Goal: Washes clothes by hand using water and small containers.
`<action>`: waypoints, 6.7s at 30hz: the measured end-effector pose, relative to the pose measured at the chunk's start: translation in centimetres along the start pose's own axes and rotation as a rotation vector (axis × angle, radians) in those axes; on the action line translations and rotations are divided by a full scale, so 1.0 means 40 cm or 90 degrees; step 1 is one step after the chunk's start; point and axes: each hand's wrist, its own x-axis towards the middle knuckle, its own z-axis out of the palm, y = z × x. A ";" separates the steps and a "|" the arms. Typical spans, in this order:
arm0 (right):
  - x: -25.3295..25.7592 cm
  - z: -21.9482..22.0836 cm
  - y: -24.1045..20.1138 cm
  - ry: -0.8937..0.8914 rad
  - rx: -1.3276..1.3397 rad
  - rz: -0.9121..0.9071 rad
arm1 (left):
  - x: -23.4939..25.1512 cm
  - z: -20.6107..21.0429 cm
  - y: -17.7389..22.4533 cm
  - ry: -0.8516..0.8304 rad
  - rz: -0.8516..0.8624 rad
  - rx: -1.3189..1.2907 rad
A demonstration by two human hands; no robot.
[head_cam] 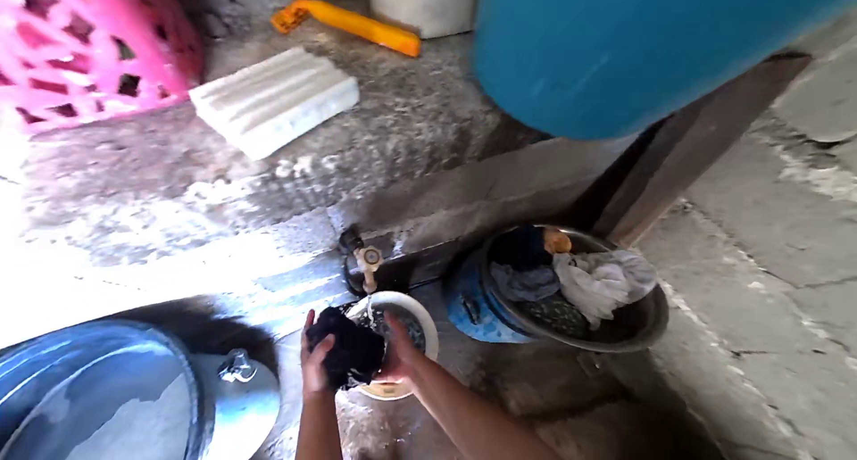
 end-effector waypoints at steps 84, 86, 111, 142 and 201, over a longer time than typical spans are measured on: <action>-0.218 -0.086 -0.093 0.225 -0.962 -0.472 | -0.127 0.166 -0.030 -0.263 -0.008 0.296; -0.268 -0.042 -0.081 0.210 -0.852 -0.599 | -0.137 0.147 -0.100 -0.251 -0.034 0.328; -0.115 0.027 -0.018 0.061 0.061 -0.182 | -0.068 0.090 -0.050 0.018 -0.187 -0.269; -0.315 -0.213 -0.211 0.232 -0.553 -0.613 | -0.080 0.324 -0.028 -0.230 -0.338 0.080; -0.060 -0.193 -0.098 0.060 -0.142 -0.150 | -0.132 0.251 0.002 -0.168 -0.138 0.225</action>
